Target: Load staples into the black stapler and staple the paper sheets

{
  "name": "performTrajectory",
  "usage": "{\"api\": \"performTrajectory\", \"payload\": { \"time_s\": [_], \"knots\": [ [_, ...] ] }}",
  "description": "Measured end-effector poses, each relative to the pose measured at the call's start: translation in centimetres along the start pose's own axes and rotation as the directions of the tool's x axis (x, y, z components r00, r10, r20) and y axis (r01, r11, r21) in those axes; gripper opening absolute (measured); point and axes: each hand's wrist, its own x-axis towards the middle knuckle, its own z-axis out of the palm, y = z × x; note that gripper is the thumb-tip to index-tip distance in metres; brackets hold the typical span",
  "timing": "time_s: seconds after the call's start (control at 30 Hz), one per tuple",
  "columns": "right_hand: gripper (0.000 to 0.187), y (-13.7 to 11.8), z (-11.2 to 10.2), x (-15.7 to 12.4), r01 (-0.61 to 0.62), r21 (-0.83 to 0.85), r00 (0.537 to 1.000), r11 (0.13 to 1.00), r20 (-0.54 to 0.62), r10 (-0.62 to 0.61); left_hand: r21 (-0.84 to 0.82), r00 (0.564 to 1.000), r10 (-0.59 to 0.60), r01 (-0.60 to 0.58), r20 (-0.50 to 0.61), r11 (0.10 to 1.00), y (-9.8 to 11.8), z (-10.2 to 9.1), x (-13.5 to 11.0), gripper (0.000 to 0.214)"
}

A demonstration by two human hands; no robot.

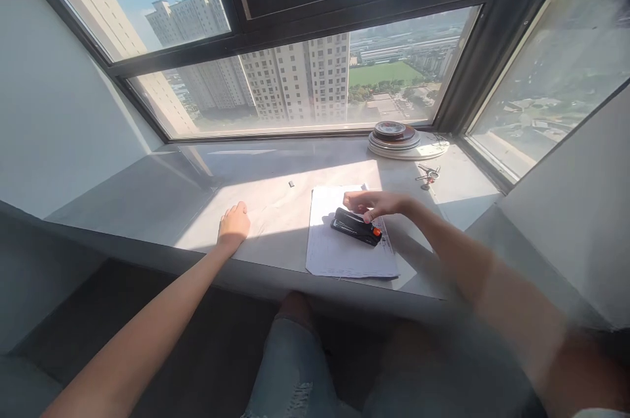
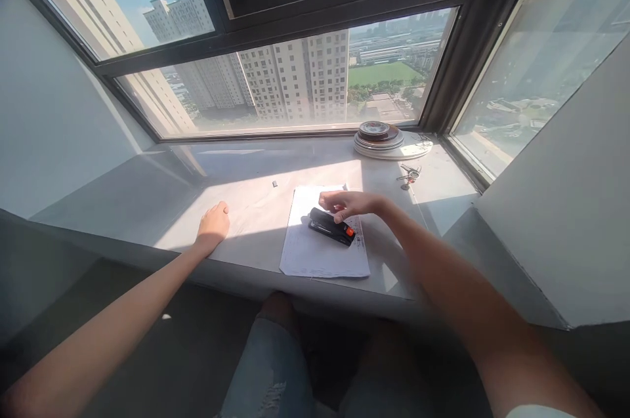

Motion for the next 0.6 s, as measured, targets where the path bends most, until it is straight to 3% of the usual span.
{"api": "performTrajectory", "payload": {
  "time_s": [0.03, 0.1, 0.27, 0.43, 0.53, 0.6],
  "knots": [
    [0.059, 0.0, -0.2, -0.1, -0.003, -0.012, 0.997, 1.0, 0.071, 0.004, 0.004, 1.0, 0.0, 0.0, 0.002, 1.0, 0.1, -0.1, 0.0, 0.034],
    [0.053, 0.4, -0.1, -0.1, -0.026, -0.036, 0.994, 0.999, 0.105, 0.03, 0.01, 1.0, 0.0, 0.0, 0.002, 1.0, 0.2, -0.2, -0.1, 0.033],
    [0.034, 1.7, 1.0, 0.0, 0.015, -0.124, 0.998, 0.992, -0.051, -0.021, -0.01, 1.0, 0.009, -0.009, -0.014, 1.0, 0.5, -0.5, -0.1, 0.026],
    [0.047, 2.5, 1.8, 0.1, 0.059, -0.235, 0.994, 0.97, -0.075, -0.079, -0.02, 0.999, 0.024, -0.025, -0.037, 0.999, 0.5, -0.8, -0.4, 0.021],
    [0.028, 2.6, 2.0, 0.1, 0.096, -0.287, 0.986, 0.953, -0.103, -0.13, -0.104, 0.982, 0.11, -0.126, -0.152, 0.987, 3.1, -1.4, -1.5, 0.024],
    [0.025, 2.6, 1.9, -0.2, 0.087, -0.258, 0.979, 0.962, -0.159, -0.131, -0.263, 0.954, 0.232, -0.277, -0.191, 0.924, 6.8, -2.0, -2.1, 0.026]
  ]
}}
